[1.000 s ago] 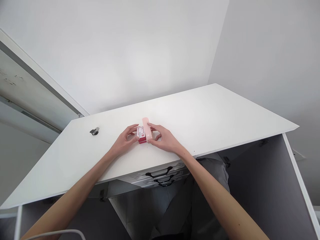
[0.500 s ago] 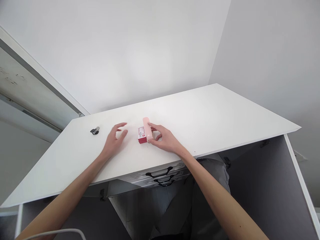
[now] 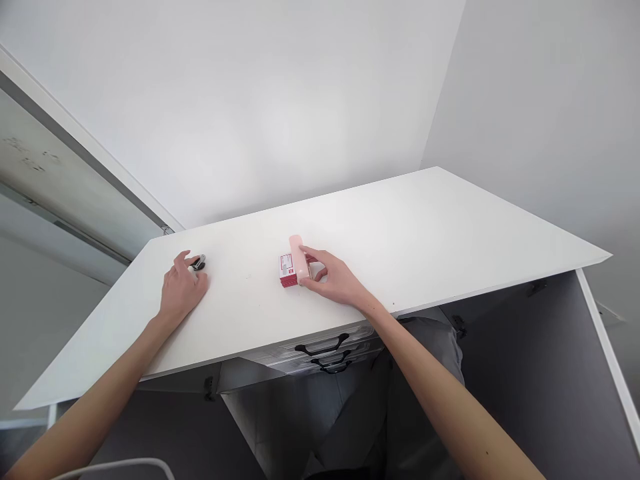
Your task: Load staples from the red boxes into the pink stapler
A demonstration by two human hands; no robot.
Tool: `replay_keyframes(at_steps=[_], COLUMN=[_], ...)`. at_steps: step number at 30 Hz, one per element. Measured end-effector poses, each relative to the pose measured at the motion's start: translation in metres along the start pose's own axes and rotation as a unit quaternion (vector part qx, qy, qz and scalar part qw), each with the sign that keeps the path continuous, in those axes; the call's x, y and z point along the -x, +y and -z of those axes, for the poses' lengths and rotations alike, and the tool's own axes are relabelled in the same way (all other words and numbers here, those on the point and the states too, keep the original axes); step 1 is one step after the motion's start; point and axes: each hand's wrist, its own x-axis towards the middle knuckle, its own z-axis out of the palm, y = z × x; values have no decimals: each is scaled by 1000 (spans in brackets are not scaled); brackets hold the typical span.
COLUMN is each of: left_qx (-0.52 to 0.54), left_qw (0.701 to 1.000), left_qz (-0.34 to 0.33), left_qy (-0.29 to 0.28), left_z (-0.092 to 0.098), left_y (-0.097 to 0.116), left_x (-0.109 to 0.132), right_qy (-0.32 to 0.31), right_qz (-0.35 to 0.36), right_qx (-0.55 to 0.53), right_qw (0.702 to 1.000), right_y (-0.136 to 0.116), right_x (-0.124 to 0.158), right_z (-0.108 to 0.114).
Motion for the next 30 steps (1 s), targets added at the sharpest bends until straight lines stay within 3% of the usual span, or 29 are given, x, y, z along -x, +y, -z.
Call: replay_keyframes(at_steps=[8,13,17,23,30], left_qx=[98,181,245,302,344], left_qw=[986,959,933,906,886], left_qz=[-84,-111,-142,-139,-139], left_qy=[-101,-187,-223,-263,-279], left_z=[-3,-11,-16,-18,-18], left_y=[55,97,124,145,152], left_x=[9,6,-1,-10,-11], right_qy=[-4,1,0,1,-2], right_qz=[1,5,12,13,14], right_qx=[8,12,9,2,-2], right_qw=[1000,1000,1000,1000,1000], right_y=[-1,1,3,1,-2], right_x=[-1,-2,-2,-2,-2], right_z=[-1,-1,-1,-1,0])
